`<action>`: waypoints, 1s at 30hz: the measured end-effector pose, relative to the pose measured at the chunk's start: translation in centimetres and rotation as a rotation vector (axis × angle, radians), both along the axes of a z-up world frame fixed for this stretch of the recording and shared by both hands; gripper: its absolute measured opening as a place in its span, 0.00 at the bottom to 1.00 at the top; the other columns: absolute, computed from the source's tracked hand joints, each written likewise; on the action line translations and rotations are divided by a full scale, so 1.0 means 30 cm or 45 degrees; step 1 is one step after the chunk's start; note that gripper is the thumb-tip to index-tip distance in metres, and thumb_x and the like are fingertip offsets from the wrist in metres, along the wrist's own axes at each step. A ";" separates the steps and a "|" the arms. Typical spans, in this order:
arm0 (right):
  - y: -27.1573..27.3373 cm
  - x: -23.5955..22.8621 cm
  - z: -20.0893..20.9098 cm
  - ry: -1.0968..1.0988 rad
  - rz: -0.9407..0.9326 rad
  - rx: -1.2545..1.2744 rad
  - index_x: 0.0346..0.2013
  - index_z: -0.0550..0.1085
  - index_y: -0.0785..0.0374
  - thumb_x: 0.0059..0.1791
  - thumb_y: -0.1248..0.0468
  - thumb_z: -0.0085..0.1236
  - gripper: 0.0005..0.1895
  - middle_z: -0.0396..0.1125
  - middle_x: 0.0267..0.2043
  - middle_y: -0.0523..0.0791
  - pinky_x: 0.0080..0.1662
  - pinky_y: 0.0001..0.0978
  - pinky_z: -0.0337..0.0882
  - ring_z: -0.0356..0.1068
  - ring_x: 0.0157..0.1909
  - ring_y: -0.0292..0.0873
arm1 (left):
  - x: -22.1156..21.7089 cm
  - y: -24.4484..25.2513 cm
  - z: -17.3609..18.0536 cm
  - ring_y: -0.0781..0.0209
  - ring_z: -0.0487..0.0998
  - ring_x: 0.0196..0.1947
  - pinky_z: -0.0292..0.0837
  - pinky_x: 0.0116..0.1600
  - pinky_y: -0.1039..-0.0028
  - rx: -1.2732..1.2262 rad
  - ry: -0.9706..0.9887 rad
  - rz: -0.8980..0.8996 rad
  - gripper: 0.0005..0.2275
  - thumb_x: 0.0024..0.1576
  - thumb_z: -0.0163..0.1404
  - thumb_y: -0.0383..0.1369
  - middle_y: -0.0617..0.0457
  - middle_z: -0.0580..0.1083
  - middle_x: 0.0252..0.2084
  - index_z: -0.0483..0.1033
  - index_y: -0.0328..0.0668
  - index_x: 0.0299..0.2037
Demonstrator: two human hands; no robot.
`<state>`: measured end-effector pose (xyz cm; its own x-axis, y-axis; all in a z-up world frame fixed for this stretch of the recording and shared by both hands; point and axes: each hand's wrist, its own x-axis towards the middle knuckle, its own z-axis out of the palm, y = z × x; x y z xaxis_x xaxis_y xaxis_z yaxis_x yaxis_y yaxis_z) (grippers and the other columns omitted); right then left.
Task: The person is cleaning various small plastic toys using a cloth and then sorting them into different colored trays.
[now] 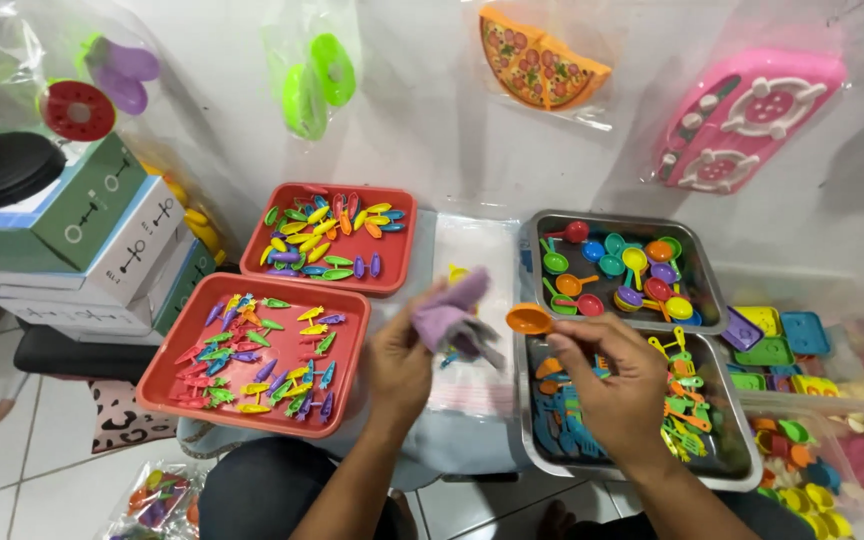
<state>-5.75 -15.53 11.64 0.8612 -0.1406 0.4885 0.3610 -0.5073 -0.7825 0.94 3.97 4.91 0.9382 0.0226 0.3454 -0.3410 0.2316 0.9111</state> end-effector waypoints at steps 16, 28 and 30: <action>-0.111 0.022 0.015 0.322 0.308 -0.925 0.36 0.84 0.48 0.42 0.62 0.63 0.10 0.70 0.28 0.35 0.38 0.33 0.70 0.69 0.32 0.37 | -0.076 -0.018 0.027 0.48 0.81 0.30 0.73 0.36 0.63 1.247 -0.653 -0.252 0.21 0.55 0.54 0.35 0.46 0.80 0.36 0.74 0.36 0.59; 0.003 -0.015 0.024 -0.197 0.169 -0.596 0.35 0.80 0.62 0.42 0.70 0.65 0.08 0.69 0.28 0.41 0.28 0.30 0.64 0.63 0.23 0.38 | -0.115 -0.122 0.013 0.66 0.81 0.37 0.78 0.41 0.81 0.082 0.050 0.058 0.18 0.54 0.54 0.20 0.45 0.83 0.45 0.77 0.28 0.57; 0.037 -0.029 -0.018 -0.234 0.125 -0.578 0.37 0.79 0.63 0.41 0.70 0.64 0.10 0.70 0.30 0.42 0.30 0.30 0.66 0.65 0.25 0.39 | -0.131 -0.146 -0.062 0.66 0.79 0.37 0.76 0.42 0.79 -0.193 0.242 -0.065 0.13 0.55 0.51 0.18 0.46 0.81 0.43 0.78 0.29 0.51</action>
